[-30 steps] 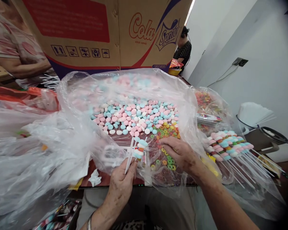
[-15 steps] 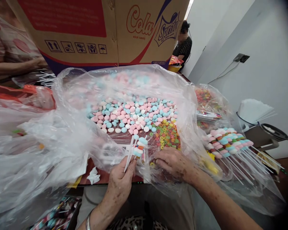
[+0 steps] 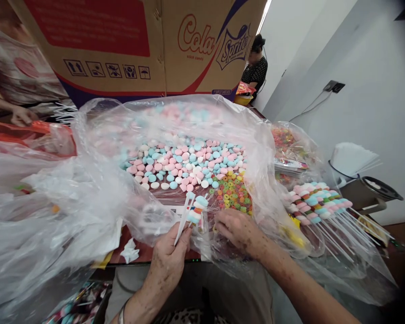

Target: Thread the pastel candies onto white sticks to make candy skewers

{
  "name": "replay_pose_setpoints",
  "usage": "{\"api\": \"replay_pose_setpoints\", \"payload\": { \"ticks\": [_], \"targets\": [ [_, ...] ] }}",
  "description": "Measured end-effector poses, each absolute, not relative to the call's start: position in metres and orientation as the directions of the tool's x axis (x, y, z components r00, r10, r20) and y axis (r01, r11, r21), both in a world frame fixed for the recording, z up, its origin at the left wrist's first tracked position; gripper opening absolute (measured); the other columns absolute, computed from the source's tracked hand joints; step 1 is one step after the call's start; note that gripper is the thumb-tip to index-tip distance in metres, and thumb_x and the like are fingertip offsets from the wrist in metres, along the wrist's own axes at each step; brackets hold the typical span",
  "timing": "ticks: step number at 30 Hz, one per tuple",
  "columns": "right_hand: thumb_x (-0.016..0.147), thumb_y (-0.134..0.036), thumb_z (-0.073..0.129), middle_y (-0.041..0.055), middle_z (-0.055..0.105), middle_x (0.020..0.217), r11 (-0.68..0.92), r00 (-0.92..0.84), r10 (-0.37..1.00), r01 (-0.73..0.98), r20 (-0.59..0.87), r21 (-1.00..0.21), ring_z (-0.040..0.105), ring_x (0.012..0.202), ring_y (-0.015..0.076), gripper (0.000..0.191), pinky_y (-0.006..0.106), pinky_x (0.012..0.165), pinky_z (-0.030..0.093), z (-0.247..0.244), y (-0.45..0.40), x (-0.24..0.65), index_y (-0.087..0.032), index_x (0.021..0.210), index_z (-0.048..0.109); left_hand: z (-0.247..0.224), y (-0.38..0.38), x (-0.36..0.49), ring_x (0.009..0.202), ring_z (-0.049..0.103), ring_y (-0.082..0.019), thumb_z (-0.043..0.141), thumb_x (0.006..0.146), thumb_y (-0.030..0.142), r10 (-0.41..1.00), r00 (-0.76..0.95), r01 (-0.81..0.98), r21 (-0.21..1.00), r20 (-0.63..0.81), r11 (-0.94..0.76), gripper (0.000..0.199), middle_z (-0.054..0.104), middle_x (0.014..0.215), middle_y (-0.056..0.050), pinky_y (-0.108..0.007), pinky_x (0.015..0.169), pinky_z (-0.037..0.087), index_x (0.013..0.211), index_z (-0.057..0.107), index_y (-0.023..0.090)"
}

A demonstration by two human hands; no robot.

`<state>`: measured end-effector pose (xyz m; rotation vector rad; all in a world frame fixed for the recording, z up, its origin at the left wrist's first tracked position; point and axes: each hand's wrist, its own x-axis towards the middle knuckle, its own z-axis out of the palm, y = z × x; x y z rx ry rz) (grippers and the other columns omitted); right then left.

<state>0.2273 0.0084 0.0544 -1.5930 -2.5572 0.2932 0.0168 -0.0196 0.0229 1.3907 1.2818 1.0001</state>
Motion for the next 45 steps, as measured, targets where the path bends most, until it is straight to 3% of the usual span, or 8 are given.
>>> {"api": "replay_pose_setpoints", "payload": {
  "ticks": [3, 7, 14, 24, 30, 34, 41, 45],
  "targets": [
    [0.093, -0.017, 0.048, 0.0062, 0.066, 0.089, 0.350, -0.355, 0.934, 0.900, 0.029, -0.260, 0.061, 0.089, 0.0190, 0.015, 0.028, 0.079, 0.044, 0.057, 0.015, 0.239, -0.018, 0.088, 0.062, 0.022, -0.020, 0.017, 0.051, 0.037, -0.011, 0.049, 0.093, 0.040, 0.993, 0.116, 0.197, 0.980, -0.037, 0.013, 0.027, 0.040, 0.055, 0.008, -0.022, 0.050, 0.030, 0.083, 0.063, 0.019],
    [0.092, -0.015, 0.047, 0.0044, 0.063, 0.087, 0.389, -0.394, 0.918, 0.878, 0.043, -0.279, 0.059, 0.085, 0.0177, 0.016, 0.027, 0.075, 0.044, 0.066, 0.017, 0.246, -0.019, 0.087, 0.061, 0.022, -0.019, 0.017, 0.051, 0.036, -0.011, 0.049, 0.093, 0.040, 0.991, 0.121, 0.193, 0.981, -0.050, 0.025, 0.026, 0.039, 0.055, 0.008, -0.022, 0.050, 0.030, 0.087, 0.062, 0.019],
    [0.087, -0.015, 0.055, 0.0046, 0.057, 0.086, 0.459, -0.457, 0.889, 0.886, 0.035, -0.075, 0.054, 0.084, 0.0201, 0.007, 0.030, 0.074, 0.041, 0.059, 0.016, 0.250, -0.019, 0.082, 0.058, 0.024, -0.019, 0.017, 0.052, 0.040, -0.012, 0.048, 0.092, 0.039, 0.993, 0.118, 0.218, 0.976, -0.025, -0.001, 0.025, 0.042, 0.056, 0.008, -0.022, 0.052, 0.033, 0.082, 0.060, 0.019],
    [0.084, -0.009, 0.054, 0.0035, 0.061, 0.080, 0.526, -0.499, 0.837, 0.847, 0.224, -0.081, 0.056, 0.080, 0.0191, 0.012, 0.030, 0.073, 0.044, 0.054, 0.005, 0.228, -0.019, 0.077, 0.055, 0.027, -0.019, 0.016, 0.054, 0.040, -0.011, 0.048, 0.092, 0.036, 0.993, 0.119, 0.243, 0.969, 0.022, -0.051, 0.029, 0.044, 0.057, 0.007, -0.021, 0.053, 0.034, 0.069, 0.053, 0.020],
    [0.082, -0.008, 0.056, 0.0047, 0.060, 0.083, 0.540, -0.528, 0.810, 0.841, 0.255, 0.026, 0.055, 0.080, 0.0209, 0.011, 0.032, 0.075, 0.045, 0.041, -0.008, 0.213, -0.019, 0.080, 0.056, 0.026, -0.019, 0.017, 0.053, 0.040, -0.011, 0.048, 0.093, 0.034, 0.993, 0.117, 0.250, 0.967, 0.028, -0.056, 0.022, 0.044, 0.058, 0.008, -0.021, 0.052, 0.034, 0.089, 0.063, 0.018],
    [0.084, -0.006, 0.052, 0.0053, 0.058, 0.081, 0.523, -0.524, 0.802, 0.848, 0.288, 0.087, 0.053, 0.078, 0.0224, 0.014, 0.035, 0.072, 0.044, 0.036, -0.014, 0.211, -0.020, 0.081, 0.055, 0.028, -0.020, 0.017, 0.053, 0.041, -0.012, 0.049, 0.092, 0.034, 0.993, 0.112, 0.260, 0.963, 0.043, -0.071, 0.023, 0.045, 0.057, 0.007, -0.021, 0.052, 0.034, 0.089, 0.065, 0.017],
    [0.085, -0.005, 0.052, 0.0058, 0.057, 0.084, 0.631, -0.614, 0.749, 0.776, 0.249, 0.017, 0.052, 0.080, 0.0213, 0.014, 0.034, 0.076, 0.046, 0.036, -0.018, 0.213, -0.018, 0.081, 0.054, 0.030, -0.017, 0.018, 0.053, 0.041, -0.012, 0.049, 0.091, 0.034, 0.991, 0.118, 0.254, 0.963, 0.056, -0.084, 0.026, 0.044, 0.056, 0.007, -0.021, 0.052, 0.034, 0.075, 0.061, 0.017],
    [0.080, -0.003, 0.053, 0.0055, 0.058, 0.083, 0.604, -0.587, 0.771, 0.797, 0.246, 0.010, 0.054, 0.082, 0.0220, 0.016, 0.034, 0.076, 0.045, 0.032, -0.016, 0.215, -0.019, 0.082, 0.054, 0.029, -0.018, 0.019, 0.053, 0.041, -0.012, 0.049, 0.091, 0.034, 0.992, 0.116, 0.250, 0.965, 0.058, -0.085, 0.025, 0.044, 0.056, 0.007, -0.021, 0.052, 0.034, 0.078, 0.062, 0.017]
  ]
}}
